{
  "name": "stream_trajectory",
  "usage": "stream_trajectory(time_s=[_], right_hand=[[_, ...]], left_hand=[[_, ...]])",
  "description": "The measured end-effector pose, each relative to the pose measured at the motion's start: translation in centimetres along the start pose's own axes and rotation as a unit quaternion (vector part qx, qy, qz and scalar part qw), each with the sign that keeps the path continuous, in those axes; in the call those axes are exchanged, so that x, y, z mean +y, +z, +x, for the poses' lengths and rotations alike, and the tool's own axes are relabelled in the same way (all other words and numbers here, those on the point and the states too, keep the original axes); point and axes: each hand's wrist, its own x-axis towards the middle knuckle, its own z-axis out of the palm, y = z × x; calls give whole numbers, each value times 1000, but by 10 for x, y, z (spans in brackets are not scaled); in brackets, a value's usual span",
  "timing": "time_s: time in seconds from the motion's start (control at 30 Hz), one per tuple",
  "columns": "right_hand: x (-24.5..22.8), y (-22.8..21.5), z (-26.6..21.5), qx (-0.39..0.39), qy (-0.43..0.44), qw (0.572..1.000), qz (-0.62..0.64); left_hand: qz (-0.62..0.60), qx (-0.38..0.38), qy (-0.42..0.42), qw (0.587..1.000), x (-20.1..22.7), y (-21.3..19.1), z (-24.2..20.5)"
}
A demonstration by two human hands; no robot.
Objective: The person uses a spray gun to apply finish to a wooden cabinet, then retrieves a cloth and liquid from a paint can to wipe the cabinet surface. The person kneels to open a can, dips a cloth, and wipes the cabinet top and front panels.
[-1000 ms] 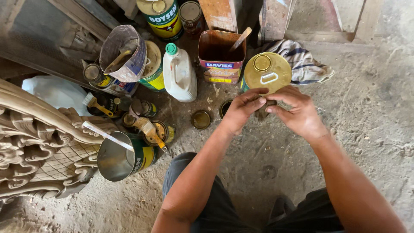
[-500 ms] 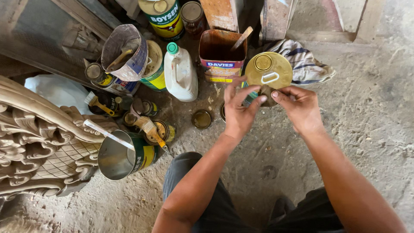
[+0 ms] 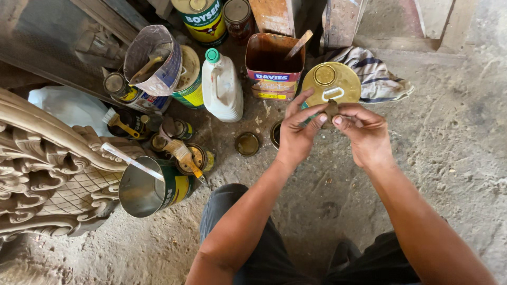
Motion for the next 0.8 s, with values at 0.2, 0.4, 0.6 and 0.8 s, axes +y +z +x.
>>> stream_trajectory(time_s=[0.2,0.4,0.6,0.8], right_hand=[[0,17,-4,12,15,992,128],[0,32,-9,64,52,987,141],[6,42,-15,77,97,975,184],[21,33,-14,115,102,984,89]], left_hand=[[-12,9,-6,1000,-6,3,-2],[11,59,-11,998,-8,6,-6],[56,95,15,994,-5,9,-7],[156,66,118,979,-11,-8,-12]])
